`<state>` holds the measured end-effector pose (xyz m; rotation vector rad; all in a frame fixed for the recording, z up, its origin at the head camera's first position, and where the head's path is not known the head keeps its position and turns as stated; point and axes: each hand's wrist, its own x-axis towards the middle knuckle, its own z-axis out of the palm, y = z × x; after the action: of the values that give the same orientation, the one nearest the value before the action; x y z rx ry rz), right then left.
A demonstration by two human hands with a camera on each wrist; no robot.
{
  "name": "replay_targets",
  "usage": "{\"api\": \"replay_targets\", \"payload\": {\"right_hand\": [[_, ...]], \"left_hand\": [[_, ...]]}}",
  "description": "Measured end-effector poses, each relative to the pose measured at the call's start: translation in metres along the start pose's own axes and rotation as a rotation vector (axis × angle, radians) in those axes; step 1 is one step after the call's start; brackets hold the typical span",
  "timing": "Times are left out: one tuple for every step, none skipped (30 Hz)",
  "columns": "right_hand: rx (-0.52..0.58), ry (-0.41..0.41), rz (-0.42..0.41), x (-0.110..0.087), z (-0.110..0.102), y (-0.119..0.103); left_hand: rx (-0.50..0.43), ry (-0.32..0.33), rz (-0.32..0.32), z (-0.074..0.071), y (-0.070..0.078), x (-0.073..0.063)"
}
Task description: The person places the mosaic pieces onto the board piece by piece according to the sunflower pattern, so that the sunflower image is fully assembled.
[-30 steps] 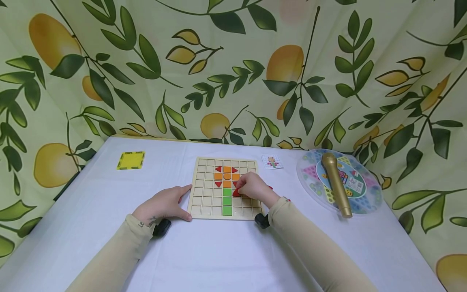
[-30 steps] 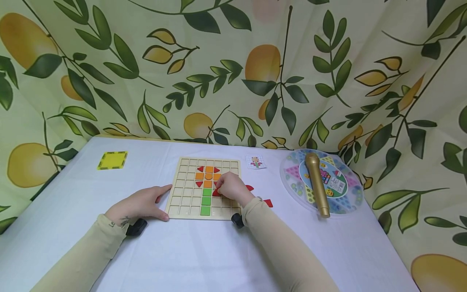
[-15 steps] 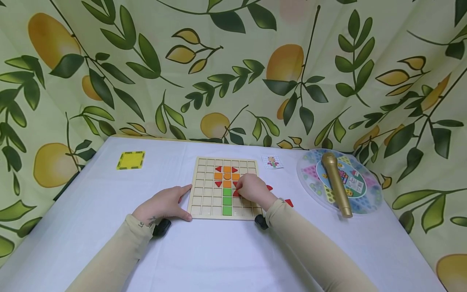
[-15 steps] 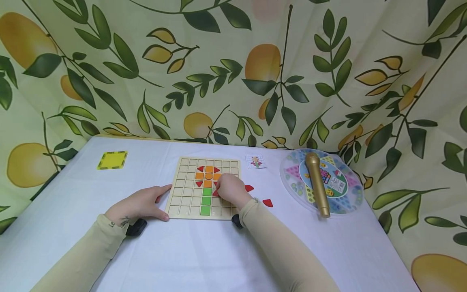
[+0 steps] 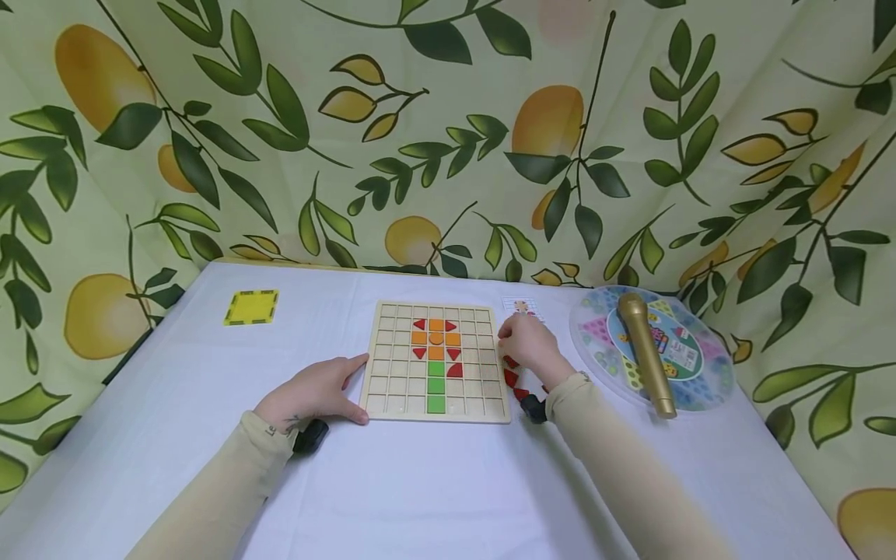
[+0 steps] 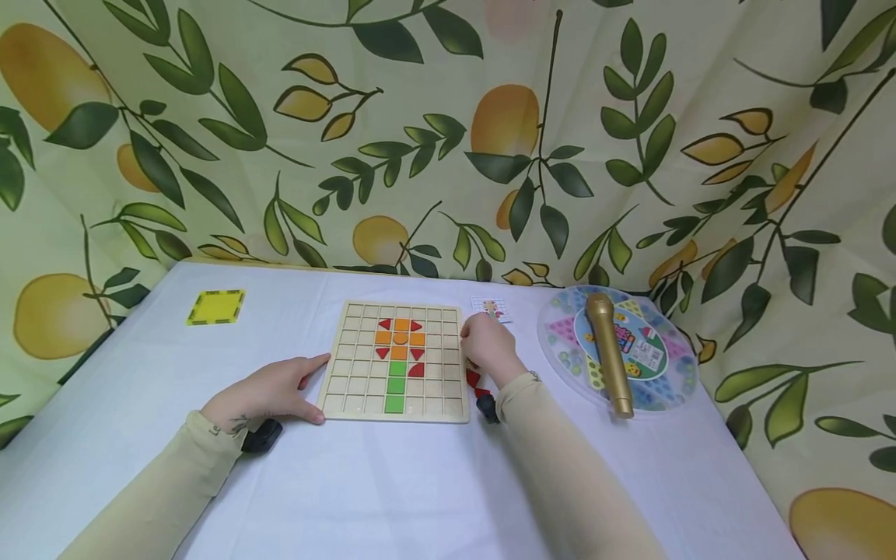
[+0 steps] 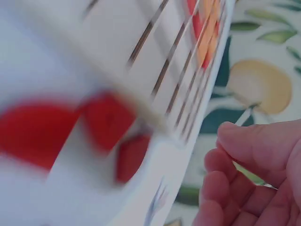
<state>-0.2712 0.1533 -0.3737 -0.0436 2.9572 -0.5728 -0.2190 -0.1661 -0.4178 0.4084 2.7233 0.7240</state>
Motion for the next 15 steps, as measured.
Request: {"api": "replay_targets", "payload": {"right_hand": [[-0.014,-0.004,0.016,0.001,-0.001,0.006],[-0.026,-0.013,0.029,0.001,-0.001,0.012],[-0.041,-0.024,0.037,0.001,0.0,0.017],[-0.045,-0.043,0.051,0.001,0.001,0.021],[-0.054,-0.061,0.057,0.001,0.003,0.024],[-0.062,-0.075,0.06,0.001,0.005,0.026],[-0.064,-0.092,0.066,0.001,0.007,0.028],[-0.065,-0.101,0.07,0.001,0.009,0.029],[-0.072,-0.106,0.07,0.001,0.011,0.029],[-0.078,-0.11,0.074,0.001,0.012,0.029],[-0.088,-0.111,0.073,0.001,0.013,0.028],[-0.094,-0.11,0.074,0.001,0.013,0.028],[-0.097,-0.107,0.074,0.0,0.013,0.027],[-0.101,-0.103,0.072,0.0,0.013,0.027],[-0.098,-0.1,0.071,0.0,0.013,0.027]], "left_hand": [[0.0,-0.001,-0.001,0.0,0.0,0.0],[0.0,-0.002,-0.003,0.0,0.0,-0.001],[0.0,-0.003,-0.004,-0.001,0.0,-0.001],[0.001,-0.003,-0.005,-0.001,0.0,-0.001],[0.001,-0.004,-0.006,-0.001,0.0,-0.001],[0.003,-0.004,-0.006,-0.001,0.0,-0.001],[0.005,-0.003,-0.006,-0.001,0.0,-0.001],[0.007,-0.004,-0.006,-0.001,0.001,-0.001],[0.009,-0.004,-0.006,-0.001,0.001,-0.001],[0.01,-0.003,-0.005,-0.001,0.001,-0.001],[0.011,-0.003,-0.004,-0.001,0.001,-0.001],[0.011,-0.003,-0.004,-0.001,0.001,-0.001],[0.011,-0.003,-0.005,-0.001,0.002,-0.002],[0.013,-0.002,-0.004,-0.001,0.002,-0.002],[0.013,-0.003,-0.002,-0.001,0.002,-0.002]]}}
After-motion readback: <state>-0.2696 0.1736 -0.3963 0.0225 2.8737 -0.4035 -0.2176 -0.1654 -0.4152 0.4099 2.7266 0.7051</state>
